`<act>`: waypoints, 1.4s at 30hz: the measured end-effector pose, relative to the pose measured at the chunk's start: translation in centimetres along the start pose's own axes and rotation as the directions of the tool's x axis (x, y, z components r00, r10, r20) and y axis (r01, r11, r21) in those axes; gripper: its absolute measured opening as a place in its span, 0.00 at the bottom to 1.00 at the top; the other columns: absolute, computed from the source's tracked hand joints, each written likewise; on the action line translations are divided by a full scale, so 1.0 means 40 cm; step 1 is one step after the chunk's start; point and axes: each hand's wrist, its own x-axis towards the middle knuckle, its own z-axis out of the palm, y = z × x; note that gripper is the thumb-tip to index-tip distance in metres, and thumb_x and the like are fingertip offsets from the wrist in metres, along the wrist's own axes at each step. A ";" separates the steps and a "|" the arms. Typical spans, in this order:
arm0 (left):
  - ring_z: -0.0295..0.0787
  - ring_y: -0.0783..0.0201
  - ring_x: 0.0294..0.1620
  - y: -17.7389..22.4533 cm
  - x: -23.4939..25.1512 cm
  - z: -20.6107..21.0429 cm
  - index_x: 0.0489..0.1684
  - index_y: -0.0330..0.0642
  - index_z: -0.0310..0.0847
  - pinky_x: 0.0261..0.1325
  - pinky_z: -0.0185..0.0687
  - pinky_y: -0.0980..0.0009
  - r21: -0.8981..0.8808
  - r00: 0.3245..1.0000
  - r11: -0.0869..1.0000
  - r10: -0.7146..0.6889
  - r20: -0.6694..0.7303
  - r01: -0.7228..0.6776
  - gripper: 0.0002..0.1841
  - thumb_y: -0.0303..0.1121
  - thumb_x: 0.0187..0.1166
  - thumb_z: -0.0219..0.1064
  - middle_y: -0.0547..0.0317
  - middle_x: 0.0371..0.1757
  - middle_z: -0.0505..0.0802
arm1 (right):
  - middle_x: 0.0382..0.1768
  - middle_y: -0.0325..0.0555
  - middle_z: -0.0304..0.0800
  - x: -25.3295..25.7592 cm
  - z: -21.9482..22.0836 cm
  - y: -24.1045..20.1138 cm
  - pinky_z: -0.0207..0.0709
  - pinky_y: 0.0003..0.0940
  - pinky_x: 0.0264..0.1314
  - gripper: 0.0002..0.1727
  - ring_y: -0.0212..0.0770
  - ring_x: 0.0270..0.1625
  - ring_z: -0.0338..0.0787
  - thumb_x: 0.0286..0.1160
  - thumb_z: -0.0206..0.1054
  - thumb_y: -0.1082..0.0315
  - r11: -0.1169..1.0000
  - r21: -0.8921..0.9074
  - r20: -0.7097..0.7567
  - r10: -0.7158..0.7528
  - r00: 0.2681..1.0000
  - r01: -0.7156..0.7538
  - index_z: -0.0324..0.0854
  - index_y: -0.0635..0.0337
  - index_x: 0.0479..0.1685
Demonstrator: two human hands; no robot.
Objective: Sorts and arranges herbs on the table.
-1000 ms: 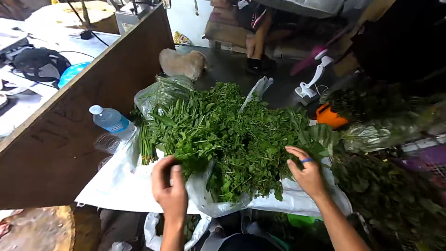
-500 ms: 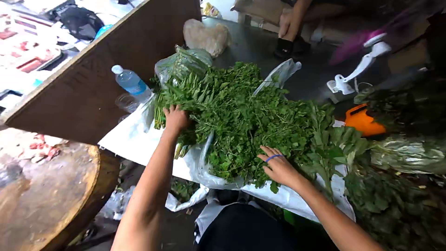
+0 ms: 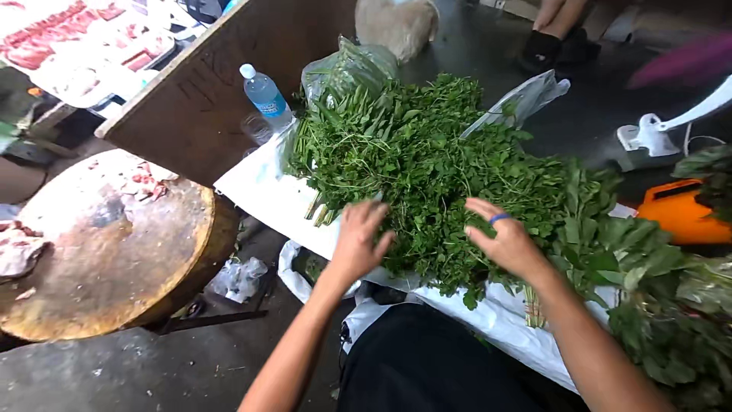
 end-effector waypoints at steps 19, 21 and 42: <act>0.79 0.47 0.79 0.174 0.023 0.075 0.64 0.38 0.86 0.85 0.68 0.46 -0.191 0.954 0.935 0.284 -0.101 -0.299 0.19 0.41 0.82 0.67 0.46 0.70 0.89 | 0.65 0.55 0.89 -0.081 0.105 0.032 0.41 0.64 0.94 0.18 0.55 0.76 0.82 0.80 0.65 0.65 0.971 -0.197 0.347 -0.062 0.936 0.137 0.88 0.59 0.65; 0.79 0.51 0.80 0.233 0.110 0.119 0.71 0.38 0.83 0.84 0.71 0.53 -0.292 0.940 0.909 0.333 0.078 -0.298 0.22 0.42 0.85 0.64 0.46 0.74 0.87 | 0.67 0.58 0.88 -0.110 0.114 0.027 0.38 0.63 0.95 0.18 0.57 0.79 0.78 0.81 0.64 0.64 0.973 -0.201 0.367 -0.032 0.930 0.113 0.88 0.61 0.64; 0.77 0.52 0.80 0.143 0.029 0.226 0.81 0.32 0.70 0.83 0.73 0.54 -0.600 0.977 0.774 -0.122 0.174 0.203 0.34 0.48 0.81 0.64 0.40 0.80 0.79 | 0.78 0.62 0.74 0.038 0.018 -0.035 0.79 0.55 0.73 0.38 0.59 0.75 0.81 0.69 0.71 0.66 0.903 0.027 -0.467 0.390 0.793 -0.428 0.70 0.53 0.86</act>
